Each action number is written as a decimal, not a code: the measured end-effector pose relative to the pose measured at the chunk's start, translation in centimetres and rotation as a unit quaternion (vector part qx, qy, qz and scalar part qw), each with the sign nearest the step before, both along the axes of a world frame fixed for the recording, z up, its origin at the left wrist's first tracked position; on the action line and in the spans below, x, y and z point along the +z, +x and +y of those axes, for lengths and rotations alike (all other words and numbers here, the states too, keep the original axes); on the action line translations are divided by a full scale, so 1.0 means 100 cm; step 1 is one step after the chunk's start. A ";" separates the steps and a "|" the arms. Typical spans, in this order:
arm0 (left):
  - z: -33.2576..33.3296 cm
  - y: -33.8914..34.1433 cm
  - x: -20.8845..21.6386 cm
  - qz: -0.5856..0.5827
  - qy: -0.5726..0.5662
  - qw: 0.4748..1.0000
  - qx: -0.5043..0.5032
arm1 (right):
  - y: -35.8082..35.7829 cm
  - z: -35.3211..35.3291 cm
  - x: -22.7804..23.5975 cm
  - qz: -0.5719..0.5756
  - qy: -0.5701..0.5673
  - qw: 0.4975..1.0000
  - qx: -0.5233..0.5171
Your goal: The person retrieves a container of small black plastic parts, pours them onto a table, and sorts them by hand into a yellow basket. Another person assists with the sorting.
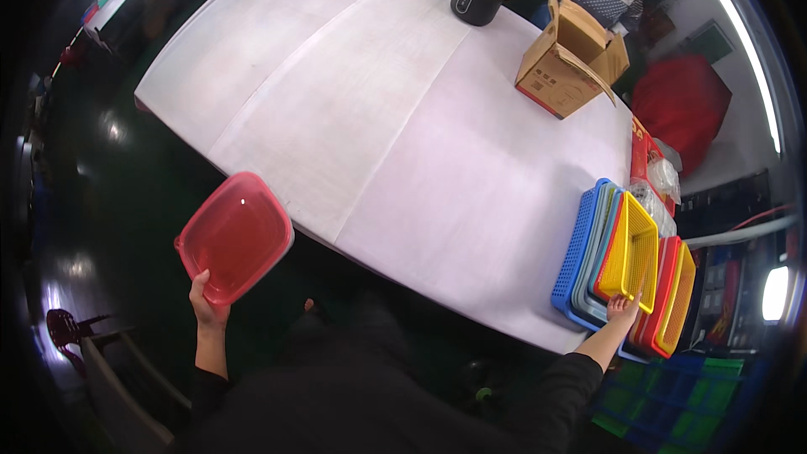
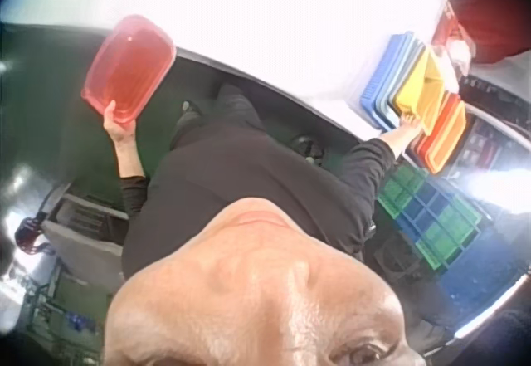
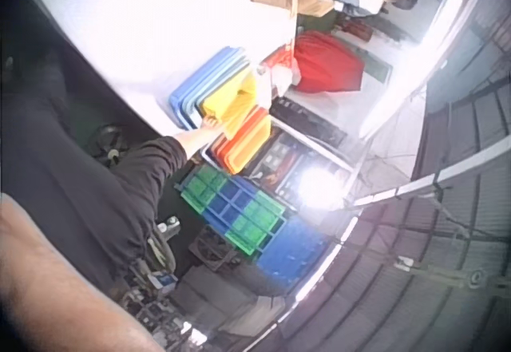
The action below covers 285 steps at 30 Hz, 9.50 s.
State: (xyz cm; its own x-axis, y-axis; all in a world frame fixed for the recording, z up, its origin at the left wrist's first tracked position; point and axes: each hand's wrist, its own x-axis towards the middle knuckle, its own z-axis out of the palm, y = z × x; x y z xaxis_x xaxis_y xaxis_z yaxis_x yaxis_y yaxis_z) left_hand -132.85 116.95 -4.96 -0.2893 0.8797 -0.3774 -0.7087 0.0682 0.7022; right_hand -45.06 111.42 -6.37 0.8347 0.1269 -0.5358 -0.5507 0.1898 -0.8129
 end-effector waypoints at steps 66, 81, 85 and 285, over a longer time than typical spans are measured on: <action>0.421 -1.440 -0.072 0.114 -0.171 0.958 0.200 | -2.028 0.767 -0.123 0.197 0.060 0.832 0.515; 0.669 -1.826 -0.078 -0.112 -0.045 0.883 0.454 | -2.511 1.125 -0.162 0.224 0.049 0.707 0.669; 0.727 -1.952 -0.070 -0.116 0.003 0.862 0.494 | -2.778 1.229 -0.107 0.191 0.089 0.604 0.768; 2.801 -3.768 -0.147 0.155 -0.234 0.830 -0.482 | -4.446 2.554 -0.121 -0.467 -0.255 0.749 0.394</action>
